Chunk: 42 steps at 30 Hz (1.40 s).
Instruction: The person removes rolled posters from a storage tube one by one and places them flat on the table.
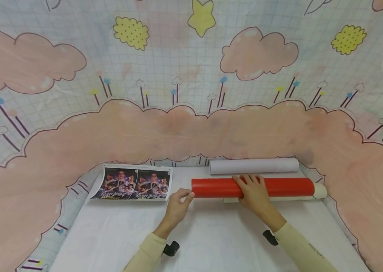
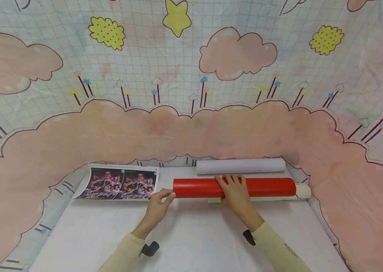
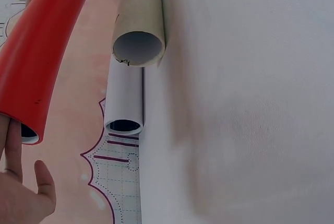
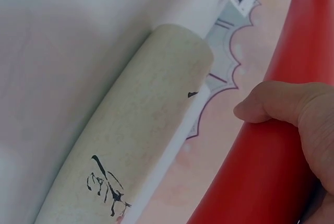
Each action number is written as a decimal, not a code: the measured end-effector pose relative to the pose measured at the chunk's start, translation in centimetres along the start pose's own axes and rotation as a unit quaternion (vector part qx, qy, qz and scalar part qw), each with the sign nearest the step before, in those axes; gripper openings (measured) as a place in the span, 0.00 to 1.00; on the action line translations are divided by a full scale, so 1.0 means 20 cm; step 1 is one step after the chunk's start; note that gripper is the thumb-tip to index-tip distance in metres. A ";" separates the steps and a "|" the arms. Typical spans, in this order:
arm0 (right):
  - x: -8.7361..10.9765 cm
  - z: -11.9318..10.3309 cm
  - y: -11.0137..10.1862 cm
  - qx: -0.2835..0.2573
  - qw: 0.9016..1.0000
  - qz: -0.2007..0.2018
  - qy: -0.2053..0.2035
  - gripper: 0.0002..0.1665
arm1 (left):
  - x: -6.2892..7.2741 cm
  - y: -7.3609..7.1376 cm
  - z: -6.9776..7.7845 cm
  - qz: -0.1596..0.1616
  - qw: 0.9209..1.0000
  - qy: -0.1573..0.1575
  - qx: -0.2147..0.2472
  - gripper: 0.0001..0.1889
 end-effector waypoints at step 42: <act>0.02 0.04 -0.02 -0.038 0.998 -0.050 0.019 0.45 | 0.00 -0.01 0.04 -0.096 0.995 0.031 -0.002 0.06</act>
Point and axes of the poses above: each hand's wrist, its own x-axis away from the middle knuckle, its own y-axis out of the palm, z = x × y, the point moved 10 cm from there along -x, towards the middle knuckle, and after that the axes turned 8 degrees about z, right-handed, at the moved point
